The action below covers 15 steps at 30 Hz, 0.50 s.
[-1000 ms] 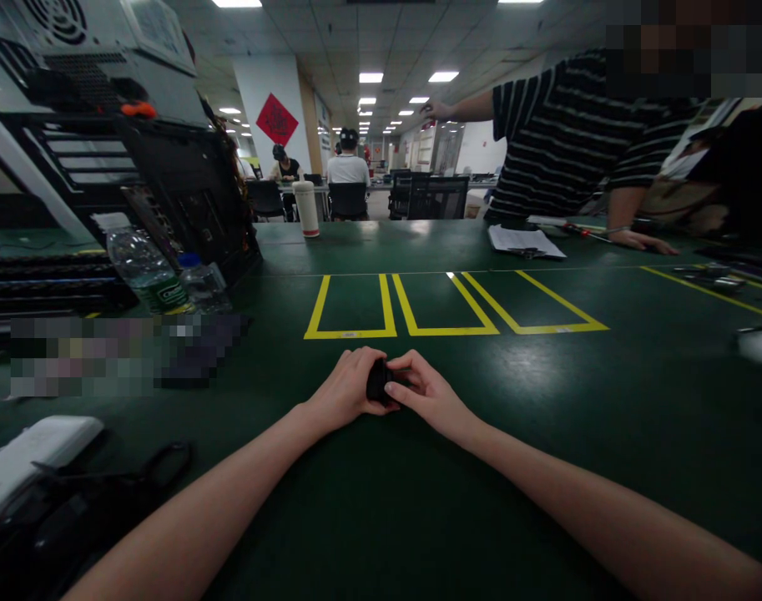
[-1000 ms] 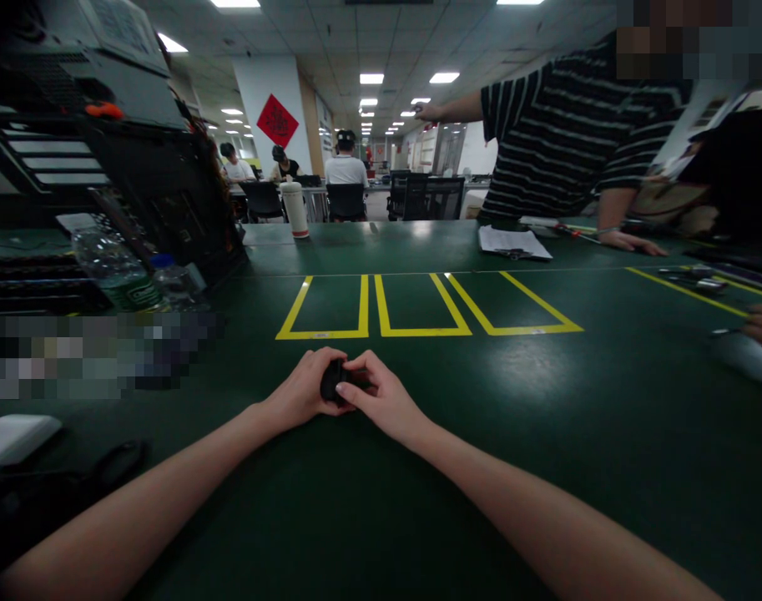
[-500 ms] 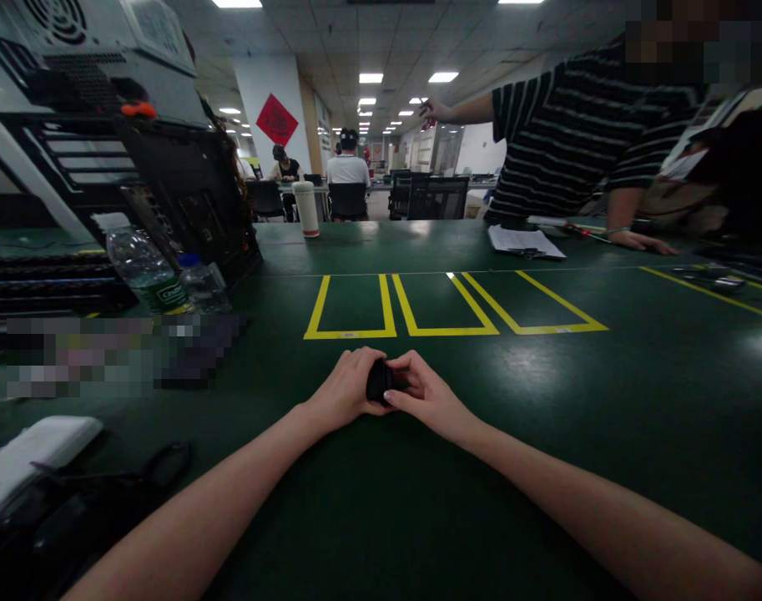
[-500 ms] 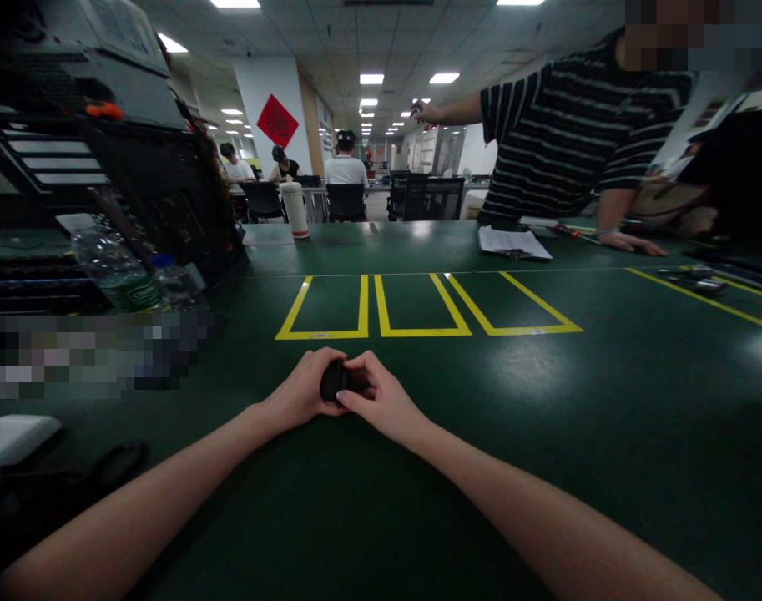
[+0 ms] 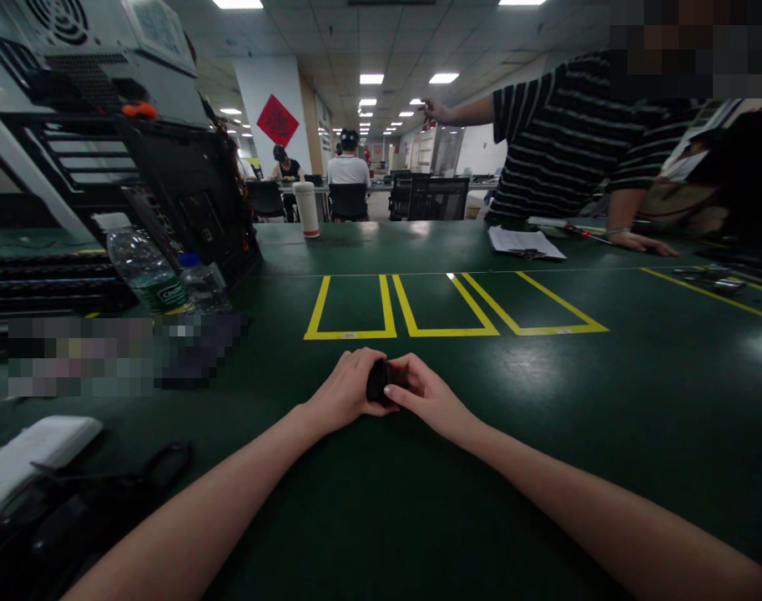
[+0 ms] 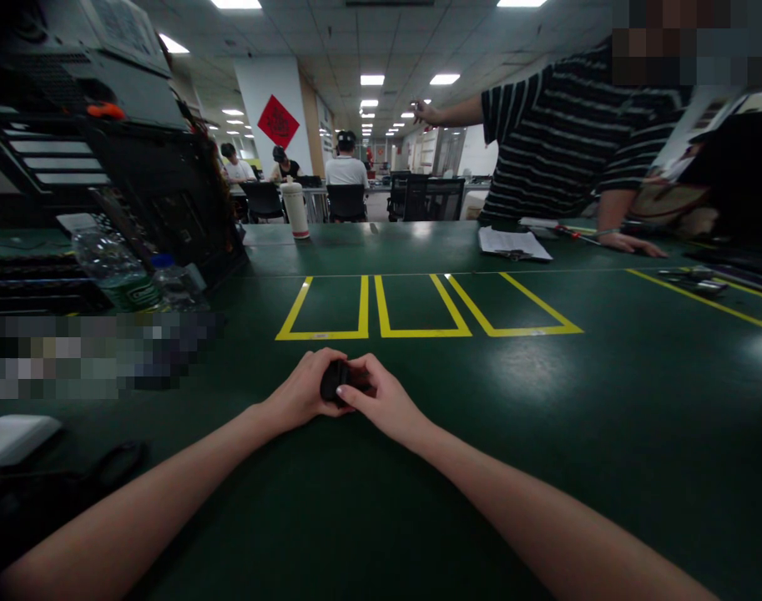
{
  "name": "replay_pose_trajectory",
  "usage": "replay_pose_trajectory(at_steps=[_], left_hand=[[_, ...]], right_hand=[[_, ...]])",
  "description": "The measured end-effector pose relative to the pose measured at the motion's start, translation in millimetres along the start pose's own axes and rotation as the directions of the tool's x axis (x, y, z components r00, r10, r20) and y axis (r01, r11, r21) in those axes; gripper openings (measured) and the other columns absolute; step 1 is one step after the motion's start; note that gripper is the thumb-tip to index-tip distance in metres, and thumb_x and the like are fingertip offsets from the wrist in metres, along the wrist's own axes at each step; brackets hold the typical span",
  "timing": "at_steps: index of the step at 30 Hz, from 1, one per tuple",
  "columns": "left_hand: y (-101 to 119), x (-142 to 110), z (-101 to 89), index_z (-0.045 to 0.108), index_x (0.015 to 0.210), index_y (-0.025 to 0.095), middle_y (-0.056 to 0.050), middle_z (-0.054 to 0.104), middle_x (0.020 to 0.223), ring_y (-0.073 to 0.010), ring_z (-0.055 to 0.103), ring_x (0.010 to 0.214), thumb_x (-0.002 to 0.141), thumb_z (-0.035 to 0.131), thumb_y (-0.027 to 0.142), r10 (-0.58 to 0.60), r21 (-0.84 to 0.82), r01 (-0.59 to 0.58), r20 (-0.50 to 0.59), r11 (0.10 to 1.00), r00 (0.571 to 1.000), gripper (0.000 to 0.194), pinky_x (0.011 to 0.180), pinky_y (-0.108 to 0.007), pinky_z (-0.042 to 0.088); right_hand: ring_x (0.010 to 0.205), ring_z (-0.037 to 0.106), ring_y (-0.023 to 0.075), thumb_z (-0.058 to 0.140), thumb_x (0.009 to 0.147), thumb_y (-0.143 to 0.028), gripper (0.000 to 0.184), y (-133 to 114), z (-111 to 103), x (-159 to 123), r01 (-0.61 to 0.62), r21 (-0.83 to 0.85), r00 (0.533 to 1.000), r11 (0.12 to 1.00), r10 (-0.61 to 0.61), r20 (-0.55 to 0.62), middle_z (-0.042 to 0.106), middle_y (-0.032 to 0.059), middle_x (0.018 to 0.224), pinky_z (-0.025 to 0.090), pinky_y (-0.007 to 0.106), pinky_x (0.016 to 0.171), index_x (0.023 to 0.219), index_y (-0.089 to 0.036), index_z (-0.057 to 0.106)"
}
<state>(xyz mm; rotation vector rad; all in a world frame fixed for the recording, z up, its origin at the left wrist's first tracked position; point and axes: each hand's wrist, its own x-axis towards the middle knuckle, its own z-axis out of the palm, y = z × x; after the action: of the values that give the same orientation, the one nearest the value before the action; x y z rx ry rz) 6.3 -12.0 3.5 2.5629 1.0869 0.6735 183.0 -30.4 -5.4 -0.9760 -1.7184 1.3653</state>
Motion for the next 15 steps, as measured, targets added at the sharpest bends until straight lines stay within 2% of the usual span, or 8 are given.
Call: replay_pose_trajectory(at_steps=[7, 15], left_hand=[[-3.5, 0.0, 6.6, 0.039, 0.107, 0.019, -0.006, 0.050, 0.099, -0.0222, 0.051, 0.086, 0.060, 0.071, 0.030, -0.013, 0.000, 0.013, -0.053, 1.000, 0.999, 0.058, 0.072, -0.035, 0.042], [-3.6, 0.0, 6.2, 0.039, 0.107, 0.018, -0.006, 0.051, 0.099, -0.0220, 0.051, 0.086, 0.061, 0.070, 0.031, 0.015, 0.001, -0.015, -0.065, 1.000, 0.998, 0.057, 0.073, -0.035, 0.042]], right_hand=[[0.098, 0.052, 0.0182, 0.051, 0.080, -0.026, 0.017, -1.7, 0.8, -1.0, 0.045, 0.030, 0.999, 0.999, -0.044, -0.018, 0.050, 0.0008, 0.101, 0.047, 0.038, 0.081, 0.096, -0.024, 0.047], [0.102, 0.050, 0.0189, 0.052, 0.079, -0.026, 0.026, -0.4, -0.3, 0.3, -0.010, 0.013, 1.000, 1.000, 0.010, -0.019, 0.049, 0.0035, 0.108, 0.045, 0.039, 0.084, 0.104, -0.022, 0.044]])
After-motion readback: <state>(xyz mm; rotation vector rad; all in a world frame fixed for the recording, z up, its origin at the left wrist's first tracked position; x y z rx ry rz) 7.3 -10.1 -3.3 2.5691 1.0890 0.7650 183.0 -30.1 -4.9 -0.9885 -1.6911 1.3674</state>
